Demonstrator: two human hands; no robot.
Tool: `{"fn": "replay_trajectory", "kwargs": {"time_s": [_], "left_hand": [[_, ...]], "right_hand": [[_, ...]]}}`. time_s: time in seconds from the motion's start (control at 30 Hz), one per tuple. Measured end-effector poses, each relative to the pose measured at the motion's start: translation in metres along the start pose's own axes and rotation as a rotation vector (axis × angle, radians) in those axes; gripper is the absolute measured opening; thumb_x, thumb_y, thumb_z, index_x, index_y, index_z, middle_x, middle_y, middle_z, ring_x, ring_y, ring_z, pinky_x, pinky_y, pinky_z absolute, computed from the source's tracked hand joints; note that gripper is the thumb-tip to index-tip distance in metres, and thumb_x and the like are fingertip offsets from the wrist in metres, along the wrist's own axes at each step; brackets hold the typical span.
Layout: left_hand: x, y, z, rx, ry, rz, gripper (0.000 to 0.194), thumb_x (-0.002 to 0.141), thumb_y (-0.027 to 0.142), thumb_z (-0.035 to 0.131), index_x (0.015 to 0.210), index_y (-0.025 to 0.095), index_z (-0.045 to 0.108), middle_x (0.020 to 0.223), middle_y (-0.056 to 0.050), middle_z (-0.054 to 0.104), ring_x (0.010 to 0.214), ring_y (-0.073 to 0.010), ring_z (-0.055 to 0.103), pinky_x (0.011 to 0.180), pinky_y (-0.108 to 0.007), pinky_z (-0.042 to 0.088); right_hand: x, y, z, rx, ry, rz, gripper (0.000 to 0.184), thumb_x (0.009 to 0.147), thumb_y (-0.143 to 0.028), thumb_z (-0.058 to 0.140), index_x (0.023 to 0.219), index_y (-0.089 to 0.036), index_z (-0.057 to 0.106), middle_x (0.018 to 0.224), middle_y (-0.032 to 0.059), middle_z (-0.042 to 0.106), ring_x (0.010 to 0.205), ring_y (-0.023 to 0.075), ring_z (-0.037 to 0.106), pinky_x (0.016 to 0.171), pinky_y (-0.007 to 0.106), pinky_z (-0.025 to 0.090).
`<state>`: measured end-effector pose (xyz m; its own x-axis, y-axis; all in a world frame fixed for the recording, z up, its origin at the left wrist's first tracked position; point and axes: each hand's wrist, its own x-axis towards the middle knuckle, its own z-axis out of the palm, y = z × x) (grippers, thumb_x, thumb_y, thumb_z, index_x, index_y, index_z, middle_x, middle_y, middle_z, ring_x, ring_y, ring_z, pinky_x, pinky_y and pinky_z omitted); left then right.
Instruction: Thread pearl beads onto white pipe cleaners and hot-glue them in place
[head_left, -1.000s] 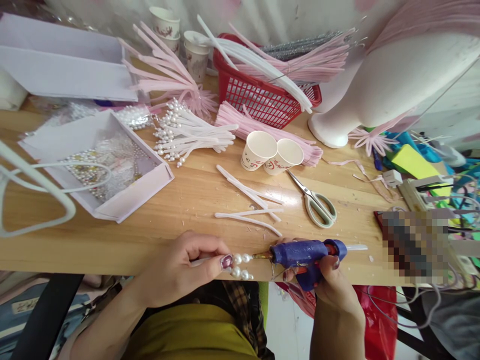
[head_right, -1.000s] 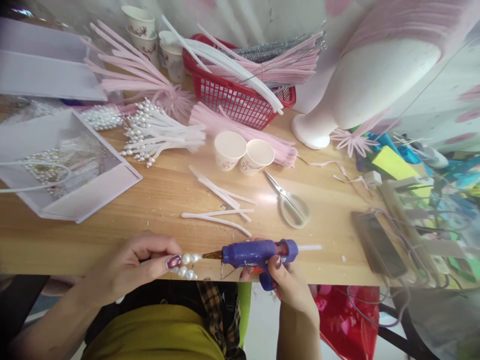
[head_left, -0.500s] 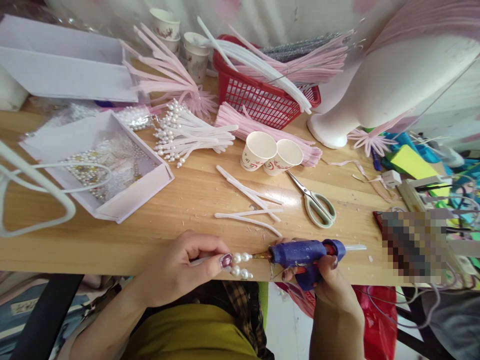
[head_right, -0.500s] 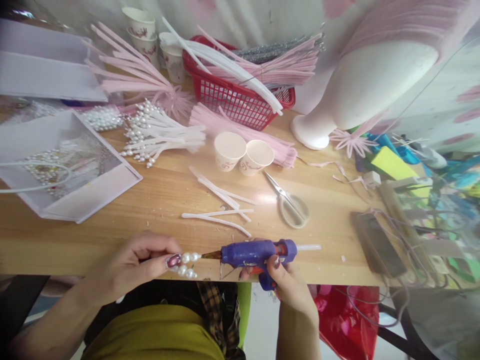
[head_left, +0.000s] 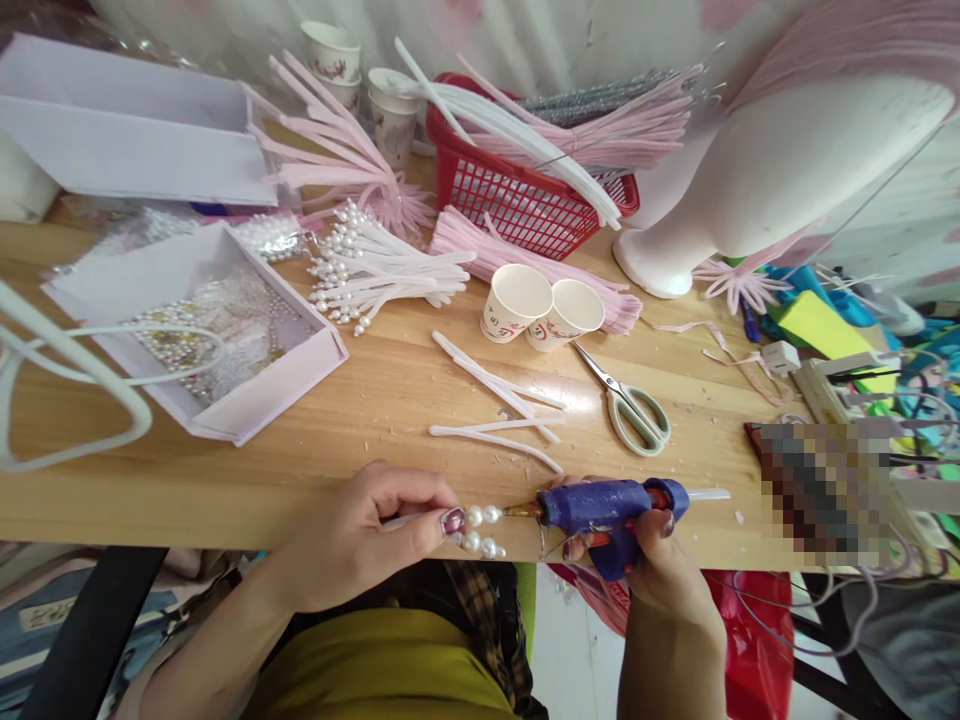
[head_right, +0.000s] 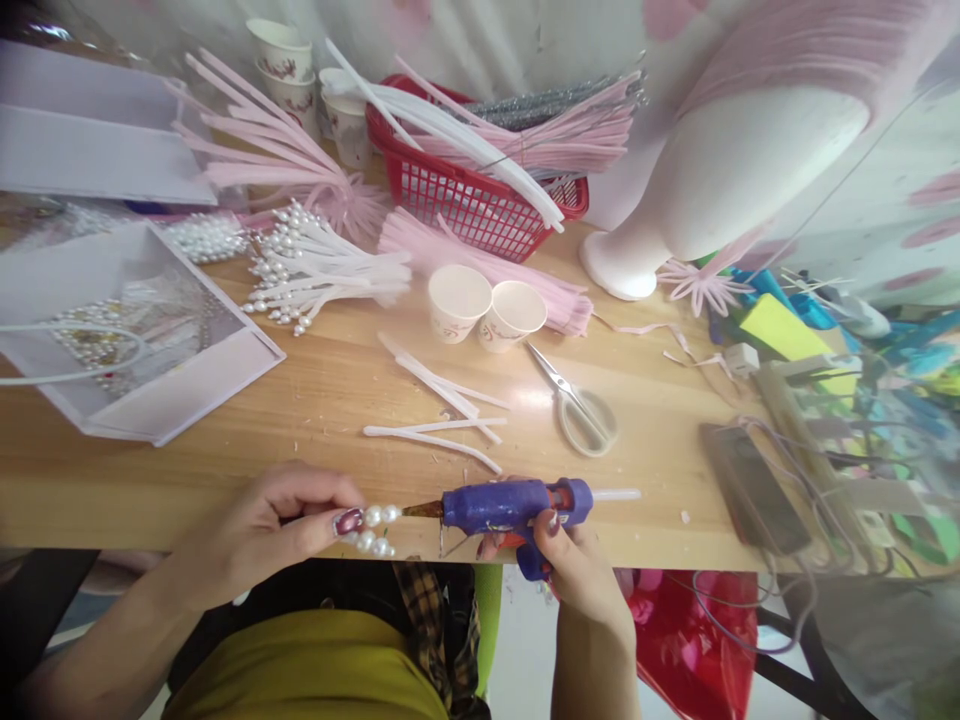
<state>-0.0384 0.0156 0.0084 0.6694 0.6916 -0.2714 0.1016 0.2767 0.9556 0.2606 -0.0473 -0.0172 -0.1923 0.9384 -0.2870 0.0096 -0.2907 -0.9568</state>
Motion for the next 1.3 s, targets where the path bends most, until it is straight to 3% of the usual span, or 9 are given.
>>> {"fn": "replay_trajectory", "kwargs": {"time_s": [0.23,0.43,0.6,0.67,0.83,1.0,1.07,1.2,1.3], "left_hand": [[-0.001,0.004,0.003,-0.033,0.082,-0.004,0.029,0.085,0.037,0.063,0.064,0.018,0.067,0.059,0.003,0.045,0.057,-0.0129,0.038,0.052,-0.024,0.028],[0.003,0.004,0.016,-0.263,0.327,-0.083,0.029,0.080,0.043,0.070,0.066,0.018,0.072,0.049,0.007,0.030,0.047,-0.0084,0.024,0.046,-0.023,0.017],[0.019,-0.013,0.015,-0.575,0.355,-0.159,0.030,0.073,0.043,0.080,0.066,0.015,0.071,0.046,0.006,0.037,0.042,-0.0044,0.024,0.043,-0.019,0.015],[0.027,-0.022,0.013,-0.673,0.346,-0.144,0.027,0.072,0.036,0.080,0.062,0.014,0.068,0.046,0.005,0.042,0.040,-0.0039,0.027,0.041,-0.018,0.016],[0.036,-0.022,0.016,-0.767,0.394,-0.128,0.024,0.067,0.026,0.084,0.057,0.014,0.066,0.044,0.004,0.045,0.039,-0.0059,0.037,0.039,-0.018,0.025],[0.033,-0.003,0.029,-0.758,0.528,-0.120,0.025,0.062,0.035,0.091,0.074,0.015,0.079,0.063,0.000,0.061,0.053,-0.0077,0.043,0.050,-0.018,0.036],[0.034,0.002,0.035,-0.722,0.522,-0.092,0.032,0.062,0.043,0.091,0.077,0.016,0.080,0.060,0.001,0.057,0.054,-0.0084,0.040,0.050,-0.019,0.034],[0.041,0.003,0.045,-0.611,0.513,-0.010,0.040,0.066,0.053,0.088,0.084,0.017,0.082,0.054,0.006,0.045,0.053,-0.0083,0.033,0.050,-0.019,0.029],[0.042,0.005,0.049,-0.494,0.493,0.063,0.033,0.071,0.049,0.086,0.086,0.020,0.083,0.062,0.002,0.058,0.060,-0.0127,0.048,0.060,-0.022,0.043]], "right_hand": [[-0.005,-0.011,0.015,-0.018,0.158,0.051,0.074,0.086,-0.084,0.044,0.063,-0.021,0.075,0.064,0.0127,0.071,0.072,0.0316,0.071,0.066,0.039,0.058],[-0.009,-0.017,0.019,-0.044,0.348,-0.003,0.071,0.069,-0.092,0.058,0.054,-0.024,0.069,0.050,0.0093,0.066,0.057,0.0296,0.067,0.057,0.041,0.057],[-0.007,-0.035,-0.033,-0.190,0.893,-0.186,0.076,0.076,-0.095,0.040,0.069,-0.024,0.067,0.063,0.0087,0.072,0.063,0.0276,0.069,0.057,0.038,0.057],[-0.001,-0.041,-0.059,-0.306,1.103,-0.176,0.065,0.078,-0.085,0.055,0.081,-0.021,0.068,0.069,0.0099,0.074,0.065,0.0267,0.068,0.049,0.033,0.049],[0.019,-0.047,-0.096,-0.511,1.210,-0.092,0.052,0.076,-0.069,0.066,0.082,-0.018,0.068,0.083,0.0128,0.075,0.084,0.0333,0.067,0.073,0.042,0.051],[-0.018,-0.043,-0.075,-0.684,1.418,0.028,0.051,0.057,-0.060,0.081,0.082,-0.020,0.061,0.097,0.0198,0.069,0.119,0.0521,0.051,0.107,0.067,0.024],[-0.037,-0.038,-0.047,-0.677,1.486,0.057,0.050,0.068,-0.065,0.075,0.089,-0.021,0.061,0.101,0.0189,0.068,0.107,0.0467,0.057,0.102,0.064,0.032],[-0.032,-0.027,0.033,-0.322,0.840,-0.178,0.034,0.087,-0.055,0.071,0.106,-0.026,0.067,0.104,0.0102,0.071,0.099,0.0308,0.064,0.086,0.038,0.049],[0.002,-0.028,0.084,-0.138,0.355,-0.234,0.024,0.099,-0.047,0.062,0.112,-0.027,0.064,0.102,0.0054,0.069,0.099,0.0239,0.065,0.090,0.033,0.050]]}}
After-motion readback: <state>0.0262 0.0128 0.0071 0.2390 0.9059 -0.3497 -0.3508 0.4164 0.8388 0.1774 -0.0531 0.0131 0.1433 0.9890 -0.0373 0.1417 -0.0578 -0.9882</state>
